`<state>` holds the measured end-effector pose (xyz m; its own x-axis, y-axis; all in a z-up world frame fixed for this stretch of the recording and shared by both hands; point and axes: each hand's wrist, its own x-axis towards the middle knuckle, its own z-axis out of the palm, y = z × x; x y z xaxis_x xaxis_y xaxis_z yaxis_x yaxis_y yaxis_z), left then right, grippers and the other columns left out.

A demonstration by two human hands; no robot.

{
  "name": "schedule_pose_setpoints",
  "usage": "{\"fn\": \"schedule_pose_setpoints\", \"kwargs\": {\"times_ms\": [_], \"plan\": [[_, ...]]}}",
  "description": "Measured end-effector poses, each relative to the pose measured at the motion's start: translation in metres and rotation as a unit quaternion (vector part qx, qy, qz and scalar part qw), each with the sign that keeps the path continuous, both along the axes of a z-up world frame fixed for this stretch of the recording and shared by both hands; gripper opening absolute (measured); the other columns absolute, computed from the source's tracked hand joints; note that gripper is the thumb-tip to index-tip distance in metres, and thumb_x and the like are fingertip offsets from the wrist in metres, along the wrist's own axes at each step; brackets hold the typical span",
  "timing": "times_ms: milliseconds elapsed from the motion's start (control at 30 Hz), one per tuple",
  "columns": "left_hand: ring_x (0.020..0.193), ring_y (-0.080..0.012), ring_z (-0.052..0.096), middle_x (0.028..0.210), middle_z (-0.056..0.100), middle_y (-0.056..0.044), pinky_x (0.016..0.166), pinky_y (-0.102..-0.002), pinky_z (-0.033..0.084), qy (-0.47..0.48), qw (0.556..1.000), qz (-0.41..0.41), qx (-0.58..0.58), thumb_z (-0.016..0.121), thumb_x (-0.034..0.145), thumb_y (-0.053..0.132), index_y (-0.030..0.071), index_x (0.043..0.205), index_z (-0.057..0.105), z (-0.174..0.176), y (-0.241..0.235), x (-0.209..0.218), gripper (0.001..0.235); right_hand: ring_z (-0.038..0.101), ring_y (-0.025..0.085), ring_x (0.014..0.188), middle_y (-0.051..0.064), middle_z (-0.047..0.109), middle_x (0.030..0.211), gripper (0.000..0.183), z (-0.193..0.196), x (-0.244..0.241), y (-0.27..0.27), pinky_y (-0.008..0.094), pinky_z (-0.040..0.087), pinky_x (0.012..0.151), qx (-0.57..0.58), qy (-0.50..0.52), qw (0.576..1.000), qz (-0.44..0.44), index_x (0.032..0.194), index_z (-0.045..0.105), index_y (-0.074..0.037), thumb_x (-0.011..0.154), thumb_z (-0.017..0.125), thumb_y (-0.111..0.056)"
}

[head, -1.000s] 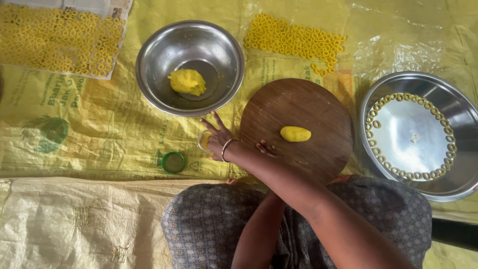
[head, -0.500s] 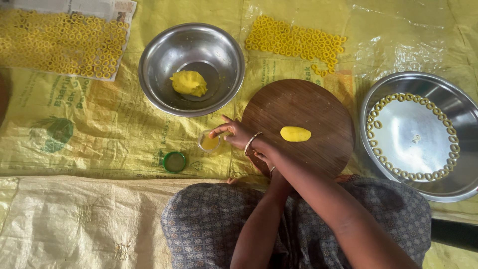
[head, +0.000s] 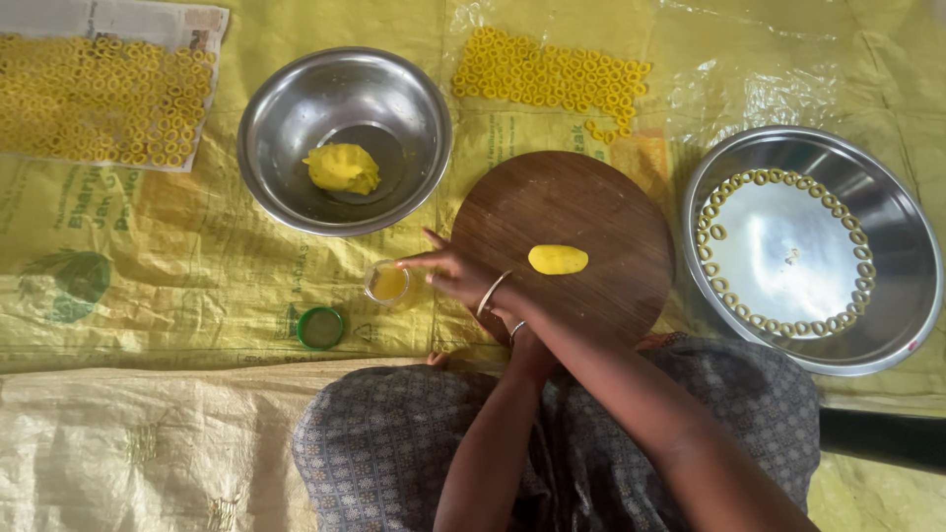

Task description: The person rolls yellow dough into thin ropes on a wooden board, then joins the ends to form small rings. The rings are placed into a metal tray. The person repeats this process with multiple pieces of dough.

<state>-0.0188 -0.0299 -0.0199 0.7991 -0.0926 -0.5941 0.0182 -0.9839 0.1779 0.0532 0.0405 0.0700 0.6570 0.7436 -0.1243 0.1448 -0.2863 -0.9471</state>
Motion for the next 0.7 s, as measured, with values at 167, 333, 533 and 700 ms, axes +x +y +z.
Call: {"fn": "schedule_pose_setpoints", "kwargs": {"times_ms": [167, 333, 533, 700], "plan": [[0.149, -0.0607, -0.008, 0.167, -0.005, -0.038, 0.116, -0.074, 0.009, -0.005, 1.0, 0.002, 0.002, 0.051, 0.104, 0.056, -0.003, 0.164, 0.013, 0.002, 0.001, 0.011, 0.093, 0.005, 0.029, 0.158, -0.001, 0.048, 0.155, 0.047, -0.009, -0.014, 0.016, 0.057, 0.004, 0.125, -0.181, -0.383, 0.9, 0.102, 0.135, 0.065, -0.014, 0.091, 0.058, 0.003], [0.149, -0.0609, -0.008, 0.167, -0.006, -0.038, 0.116, -0.074, 0.009, 0.01, 1.0, -0.001, 0.022, 0.051, 0.103, 0.056, -0.003, 0.164, 0.013, -0.002, 0.001, -0.001, 0.093, 0.021, 0.03, 0.159, 0.002, 0.062, 0.147, 0.03, -0.012, -0.014, 0.016, 0.055, 0.011, 0.127, -0.059, -0.458, 0.886, 0.038, 0.127, 0.07, -0.011, 0.097, 0.064, -0.006], [0.149, -0.0611, -0.009, 0.167, -0.006, -0.039, 0.116, -0.074, 0.009, 0.021, 0.995, 0.019, 0.096, 0.051, 0.103, 0.057, -0.004, 0.164, 0.013, -0.015, 0.002, 0.013, 0.094, 0.053, 0.026, 0.141, 0.007, 0.064, 0.14, 0.019, -0.013, 0.005, -0.072, 0.045, 0.053, 0.112, -0.021, -0.254, 0.952, -0.171, 0.116, 0.076, -0.016, 0.099, 0.068, -0.013], [0.149, -0.0613, -0.009, 0.166, -0.007, -0.039, 0.116, -0.074, 0.009, 0.038, 0.992, 0.007, 0.124, 0.051, 0.103, 0.058, -0.004, 0.165, 0.013, -0.018, 0.014, 0.026, 0.095, 0.057, 0.029, 0.133, 0.01, 0.062, 0.144, 0.044, -0.061, -0.018, -0.184, 0.046, 0.054, 0.104, -0.243, -0.476, 0.826, -0.179, 0.128, 0.074, -0.008, 0.086, 0.069, -0.001]]}}
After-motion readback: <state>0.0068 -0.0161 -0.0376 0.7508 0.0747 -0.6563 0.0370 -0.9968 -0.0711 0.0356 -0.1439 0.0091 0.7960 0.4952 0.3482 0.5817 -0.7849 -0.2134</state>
